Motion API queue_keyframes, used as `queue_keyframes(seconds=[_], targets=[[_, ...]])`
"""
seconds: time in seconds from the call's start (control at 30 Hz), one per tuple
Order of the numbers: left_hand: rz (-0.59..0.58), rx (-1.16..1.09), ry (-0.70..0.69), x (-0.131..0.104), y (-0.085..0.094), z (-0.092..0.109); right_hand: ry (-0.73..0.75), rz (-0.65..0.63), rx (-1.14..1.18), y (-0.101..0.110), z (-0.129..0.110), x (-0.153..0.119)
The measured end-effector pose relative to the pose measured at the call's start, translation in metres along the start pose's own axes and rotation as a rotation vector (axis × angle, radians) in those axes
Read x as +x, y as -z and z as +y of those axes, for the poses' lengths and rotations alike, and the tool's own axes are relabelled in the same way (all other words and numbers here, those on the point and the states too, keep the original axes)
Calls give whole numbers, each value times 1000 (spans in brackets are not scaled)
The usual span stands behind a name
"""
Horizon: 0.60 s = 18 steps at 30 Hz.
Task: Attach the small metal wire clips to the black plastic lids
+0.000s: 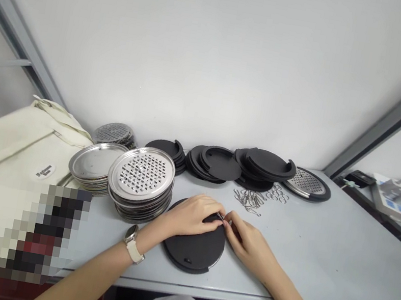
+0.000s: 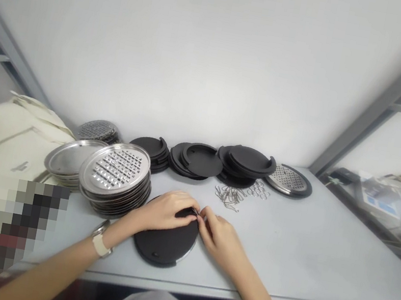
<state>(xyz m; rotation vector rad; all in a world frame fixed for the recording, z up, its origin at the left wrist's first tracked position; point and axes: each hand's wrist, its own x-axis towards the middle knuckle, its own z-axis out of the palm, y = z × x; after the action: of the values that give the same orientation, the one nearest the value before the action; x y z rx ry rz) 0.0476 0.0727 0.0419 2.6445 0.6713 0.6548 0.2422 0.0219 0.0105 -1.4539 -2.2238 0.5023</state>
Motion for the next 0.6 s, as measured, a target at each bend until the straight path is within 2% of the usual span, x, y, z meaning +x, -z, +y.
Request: queue_keyframes(seconds=[0.23, 0.6], targets=[[-40, 26, -23, 0, -1, -1, -14, -8, -9, 1, -2, 0], [-44, 6, 70, -4, -3, -1, -5, -13, 44, -1, 3, 0]])
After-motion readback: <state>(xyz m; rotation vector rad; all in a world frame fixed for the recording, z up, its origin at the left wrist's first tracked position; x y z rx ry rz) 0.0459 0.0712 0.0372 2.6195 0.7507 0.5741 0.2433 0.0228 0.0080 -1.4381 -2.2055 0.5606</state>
